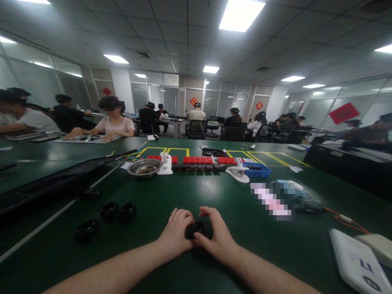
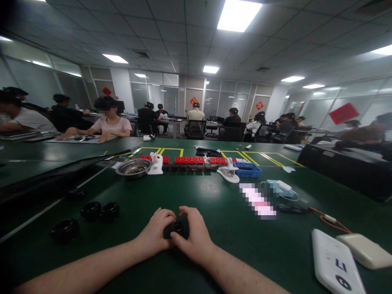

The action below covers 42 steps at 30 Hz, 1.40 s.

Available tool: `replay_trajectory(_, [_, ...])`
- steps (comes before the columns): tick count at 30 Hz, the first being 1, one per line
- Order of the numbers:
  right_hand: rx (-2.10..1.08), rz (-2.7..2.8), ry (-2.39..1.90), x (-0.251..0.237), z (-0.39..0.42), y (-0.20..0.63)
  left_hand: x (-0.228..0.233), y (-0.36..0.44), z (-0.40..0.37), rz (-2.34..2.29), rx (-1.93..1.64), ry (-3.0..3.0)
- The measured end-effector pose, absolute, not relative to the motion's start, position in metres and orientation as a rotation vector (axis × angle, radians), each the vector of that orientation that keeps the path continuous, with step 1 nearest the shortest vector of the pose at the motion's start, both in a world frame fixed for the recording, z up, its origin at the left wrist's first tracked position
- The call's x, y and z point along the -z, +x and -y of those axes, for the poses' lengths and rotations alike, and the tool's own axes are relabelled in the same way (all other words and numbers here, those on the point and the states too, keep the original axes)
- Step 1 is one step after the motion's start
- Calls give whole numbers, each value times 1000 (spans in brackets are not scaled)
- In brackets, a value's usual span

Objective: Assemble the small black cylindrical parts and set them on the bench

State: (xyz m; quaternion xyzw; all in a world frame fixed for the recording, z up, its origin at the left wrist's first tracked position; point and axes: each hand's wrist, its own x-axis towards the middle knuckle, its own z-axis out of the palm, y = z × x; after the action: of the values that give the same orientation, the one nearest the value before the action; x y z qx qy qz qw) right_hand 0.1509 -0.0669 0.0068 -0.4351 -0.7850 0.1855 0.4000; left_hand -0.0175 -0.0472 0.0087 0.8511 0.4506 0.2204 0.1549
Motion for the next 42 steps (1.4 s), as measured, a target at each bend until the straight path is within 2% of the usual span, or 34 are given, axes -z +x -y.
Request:
replay_trajectory(7, [-531,2097,-984,-11,70,151,-8,-18,47,-1263,-624,2431])
replay_trajectory(13, [-465,2017,-1126,-9,67,150,-10,-17,47,-1263,-622,2418])
replay_trajectory(19, [-467,2121,-946,-9,67,153,-7,-18,46,-1264,-645,2436])
replay_trajectory(27, [-424,2005,-1145,-9,63,150,-8,-17,46,-1258,-639,2423])
replay_trajectory(34, [-534,2065,-947,-9,67,153,-10,-18,46,-1271,-638,2402])
replay_trajectory(42, [-488,1981,-1072,-4,64,150,-10,-17,46,-1269,-629,2400])
